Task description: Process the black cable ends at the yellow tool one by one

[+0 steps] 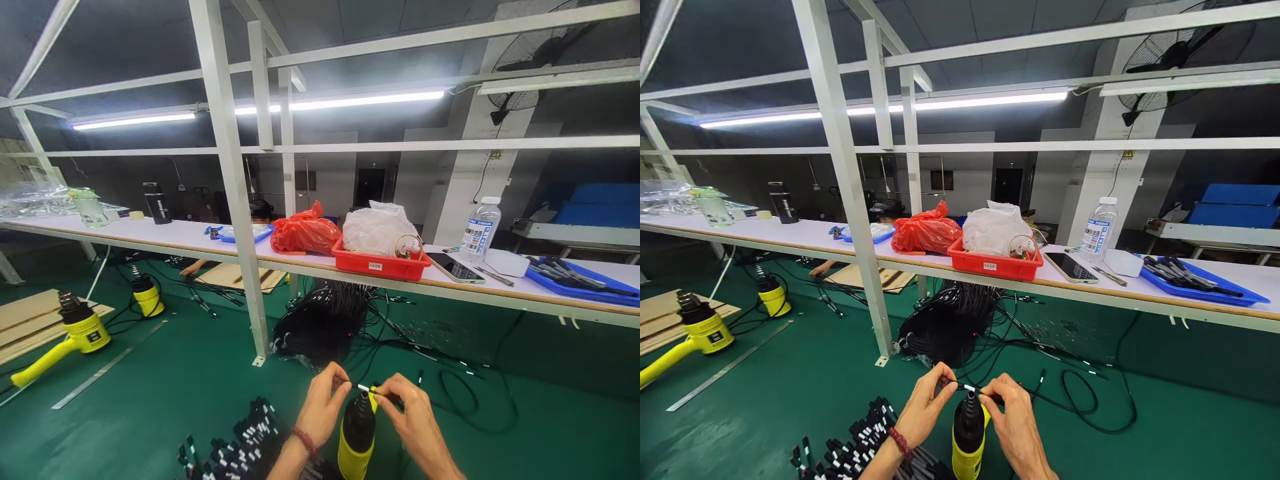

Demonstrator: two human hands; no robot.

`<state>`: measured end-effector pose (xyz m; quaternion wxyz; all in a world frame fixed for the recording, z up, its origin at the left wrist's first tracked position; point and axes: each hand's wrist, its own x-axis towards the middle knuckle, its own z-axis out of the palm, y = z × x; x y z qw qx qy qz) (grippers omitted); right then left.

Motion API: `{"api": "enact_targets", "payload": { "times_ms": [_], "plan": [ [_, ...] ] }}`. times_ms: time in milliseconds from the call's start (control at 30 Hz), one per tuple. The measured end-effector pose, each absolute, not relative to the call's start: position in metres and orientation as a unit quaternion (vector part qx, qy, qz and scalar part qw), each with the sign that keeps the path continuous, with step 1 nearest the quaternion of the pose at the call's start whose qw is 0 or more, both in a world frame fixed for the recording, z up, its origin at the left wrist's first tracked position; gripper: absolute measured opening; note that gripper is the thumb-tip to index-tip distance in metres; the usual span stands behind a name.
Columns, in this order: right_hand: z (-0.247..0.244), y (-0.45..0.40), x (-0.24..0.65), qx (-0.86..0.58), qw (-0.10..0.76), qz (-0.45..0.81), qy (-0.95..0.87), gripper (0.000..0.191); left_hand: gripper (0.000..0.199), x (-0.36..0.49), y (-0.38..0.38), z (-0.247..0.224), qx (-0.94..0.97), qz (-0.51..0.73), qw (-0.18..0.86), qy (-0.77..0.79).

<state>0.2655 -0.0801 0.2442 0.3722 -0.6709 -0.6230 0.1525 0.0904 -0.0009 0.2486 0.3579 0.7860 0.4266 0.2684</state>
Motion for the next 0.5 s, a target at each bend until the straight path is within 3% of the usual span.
{"api": "enact_targets", "payload": {
  "times_ms": [200, 400, 500],
  "plan": [
    [0.244, -0.084, 0.271, -0.671, 0.358, 0.165, -0.629, 0.038, 0.052, 0.093, -0.001, 0.25, 0.808, 0.24, 0.307, 0.441],
    [0.242, -0.083, 0.269, -0.662, 0.389, 0.167, -0.619, 0.035, 0.032, 0.095, -0.002, 0.242, 0.796, 0.268, 0.346, 0.419],
    [0.231, -0.079, 0.277, -0.682, 0.414, 0.17, -0.578, 0.037, 0.03, 0.095, 0.004, 0.238, 0.807, 0.26, 0.331, 0.415]
  ]
}}
